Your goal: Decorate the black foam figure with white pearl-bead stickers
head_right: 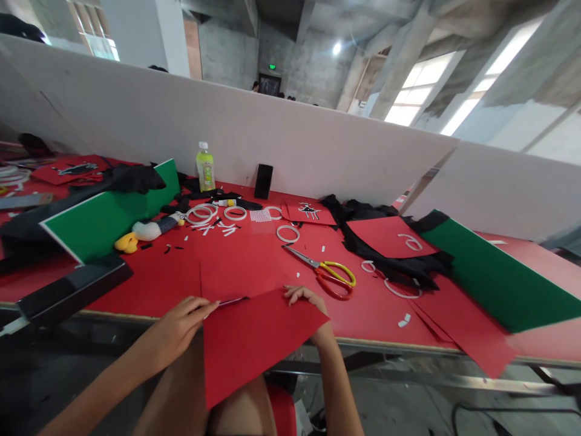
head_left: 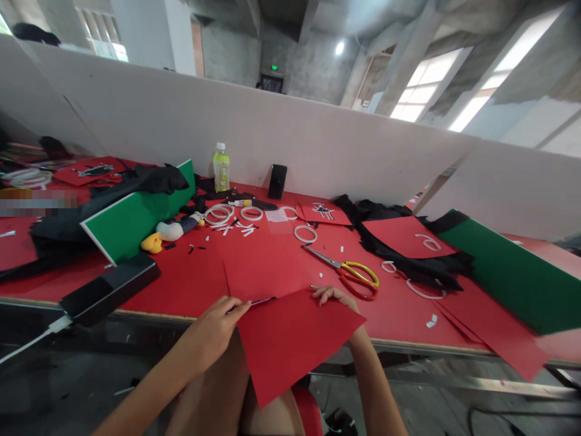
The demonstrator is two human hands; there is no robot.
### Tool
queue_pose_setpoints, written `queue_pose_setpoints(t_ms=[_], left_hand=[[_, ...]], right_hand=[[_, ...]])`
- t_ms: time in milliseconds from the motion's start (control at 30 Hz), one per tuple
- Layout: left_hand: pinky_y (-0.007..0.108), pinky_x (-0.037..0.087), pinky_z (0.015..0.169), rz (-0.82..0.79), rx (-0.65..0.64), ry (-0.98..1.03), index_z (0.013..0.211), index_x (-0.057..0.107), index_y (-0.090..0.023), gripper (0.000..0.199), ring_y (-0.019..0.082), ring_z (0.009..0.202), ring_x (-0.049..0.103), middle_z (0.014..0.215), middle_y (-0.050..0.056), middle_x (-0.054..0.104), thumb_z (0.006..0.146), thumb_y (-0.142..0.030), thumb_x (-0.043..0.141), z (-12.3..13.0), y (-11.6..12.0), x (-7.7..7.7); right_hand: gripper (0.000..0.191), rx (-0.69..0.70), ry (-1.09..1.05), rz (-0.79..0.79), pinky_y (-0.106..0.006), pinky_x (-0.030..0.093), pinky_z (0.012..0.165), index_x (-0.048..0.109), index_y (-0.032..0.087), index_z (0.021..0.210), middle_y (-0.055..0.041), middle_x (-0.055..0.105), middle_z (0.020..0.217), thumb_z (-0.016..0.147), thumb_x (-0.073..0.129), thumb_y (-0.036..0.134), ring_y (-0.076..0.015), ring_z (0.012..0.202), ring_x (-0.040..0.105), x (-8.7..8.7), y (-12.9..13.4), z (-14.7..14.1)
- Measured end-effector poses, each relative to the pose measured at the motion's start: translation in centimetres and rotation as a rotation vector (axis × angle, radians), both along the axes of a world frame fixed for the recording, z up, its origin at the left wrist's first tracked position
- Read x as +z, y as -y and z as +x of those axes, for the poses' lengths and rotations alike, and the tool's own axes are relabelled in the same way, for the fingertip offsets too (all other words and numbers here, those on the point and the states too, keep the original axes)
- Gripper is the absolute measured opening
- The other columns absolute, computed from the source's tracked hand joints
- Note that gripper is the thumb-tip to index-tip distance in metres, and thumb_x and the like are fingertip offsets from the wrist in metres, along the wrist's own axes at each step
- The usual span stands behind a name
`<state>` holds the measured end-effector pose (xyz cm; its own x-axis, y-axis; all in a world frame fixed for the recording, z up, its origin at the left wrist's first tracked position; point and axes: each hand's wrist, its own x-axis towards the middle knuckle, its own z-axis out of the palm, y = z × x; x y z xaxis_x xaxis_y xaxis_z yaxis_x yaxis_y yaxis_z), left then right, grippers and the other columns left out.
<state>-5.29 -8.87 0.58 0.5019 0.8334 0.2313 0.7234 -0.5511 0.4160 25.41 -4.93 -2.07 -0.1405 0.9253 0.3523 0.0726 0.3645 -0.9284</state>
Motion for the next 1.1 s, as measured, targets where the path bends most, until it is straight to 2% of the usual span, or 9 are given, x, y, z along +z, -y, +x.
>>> queue_pose_setpoints(t_ms=[200,300,367,467,567,667,833,1000,1100], left_hand=[[0.034,0.052,0.085,0.051,-0.005,0.071,0.123,0.054,-0.018,0.05,0.017,0.095,0.059,0.103,0.008,0.061,0.083,0.0,0.032,-0.6,-0.7,-0.9],[0.032,0.053,0.082,0.066,-0.006,0.061,0.123,0.054,-0.018,0.045,0.017,0.093,0.06,0.102,0.008,0.062,0.086,-0.004,0.033,-1.4,-1.3,-1.1],[0.031,0.053,0.081,0.082,-0.022,0.025,0.123,0.054,-0.019,0.045,0.017,0.094,0.06,0.103,0.008,0.062,0.086,-0.004,0.033,-2.0,-1.7,-1.2],[0.029,0.052,0.083,0.145,-0.046,-0.027,0.123,0.055,-0.02,0.048,0.017,0.096,0.059,0.105,0.008,0.063,0.085,-0.002,0.032,-2.6,-2.4,-1.2],[0.027,0.051,0.082,0.185,-0.093,-0.049,0.124,0.055,-0.023,0.049,0.017,0.094,0.059,0.105,0.007,0.063,0.085,-0.003,0.032,-2.8,-2.8,-1.3],[0.028,0.05,0.085,0.195,-0.131,-0.046,0.13,0.05,-0.026,0.05,0.017,0.098,0.058,0.108,0.006,0.063,0.087,-0.006,0.035,-3.0,-2.8,-1.7],[0.03,0.05,0.088,0.142,-0.133,-0.141,0.139,0.037,-0.033,0.061,0.019,0.102,0.058,0.116,0.004,0.062,0.085,-0.005,0.033,-4.0,-2.8,-1.9],[0.029,0.052,0.082,0.215,-0.249,-0.209,0.144,0.026,-0.027,0.062,0.02,0.096,0.061,0.116,0.003,0.065,0.086,-0.008,0.033,-3.8,-3.1,-1.2],[0.03,0.051,0.085,0.221,-0.176,-0.17,0.145,0.024,-0.029,0.061,0.019,0.097,0.061,0.112,0.0,0.067,0.088,-0.01,0.03,-3.5,-2.4,-1.2]], right_hand=[[0.028,0.04,0.111,-0.008,-0.043,0.043,0.094,0.067,0.022,0.067,-0.0085,0.068,0.079,0.073,0.065,0.048,-0.027,0.094,0.062,0.4,0.1,0.2],[0.029,0.112,0.234,-0.005,-0.042,0.042,0.097,0.073,0.022,0.08,-0.0113,0.068,0.098,0.071,0.068,0.049,-0.0298,0.108,0.058,0.1,-0.1,0.8],[0.031,0.141,0.385,0.003,-0.041,0.041,0.099,0.074,0.025,0.093,-0.011,0.064,0.114,0.077,0.061,0.048,-0.0294,0.116,0.054,-0.3,-0.2,1.4],[0.036,0.089,0.608,0.003,-0.041,0.037,0.104,0.061,0.031,0.121,-0.0068,0.055,0.131,0.092,0.039,0.037,-0.0239,0.125,0.047,-0.5,-0.2,2.0],[0.047,0.144,0.802,0.061,-0.041,0.029,0.11,0.04,0.032,0.138,-0.0042,0.043,0.143,0.092,0.038,0.028,-0.0215,0.133,0.036,0.3,-0.1,1.9],[0.055,0.264,0.966,0.139,-0.044,0.023,0.113,0.035,0.032,0.141,-0.0028,0.039,0.146,0.088,0.046,0.026,-0.0228,0.136,0.03,1.2,-0.5,1.7],[0.065,0.367,1.041,0.175,-0.046,0.022,0.112,0.027,0.029,0.145,-0.004,0.033,0.148,0.084,0.05,0.026,-0.0254,0.136,0.031,1.7,-1.4,2.0],[0.07,0.416,1.085,0.155,-0.047,0.019,0.113,0.022,0.03,0.146,-0.0028,0.03,0.149,0.083,0.052,0.03,-0.0273,0.136,0.031,1.9,-1.9,2.5],[0.072,0.44,1.054,0.145,-0.046,0.016,0.114,0.025,0.031,0.145,-0.0005,0.029,0.149,0.08,0.056,0.034,-0.0286,0.136,0.03,1.8,-2.2,2.4]])
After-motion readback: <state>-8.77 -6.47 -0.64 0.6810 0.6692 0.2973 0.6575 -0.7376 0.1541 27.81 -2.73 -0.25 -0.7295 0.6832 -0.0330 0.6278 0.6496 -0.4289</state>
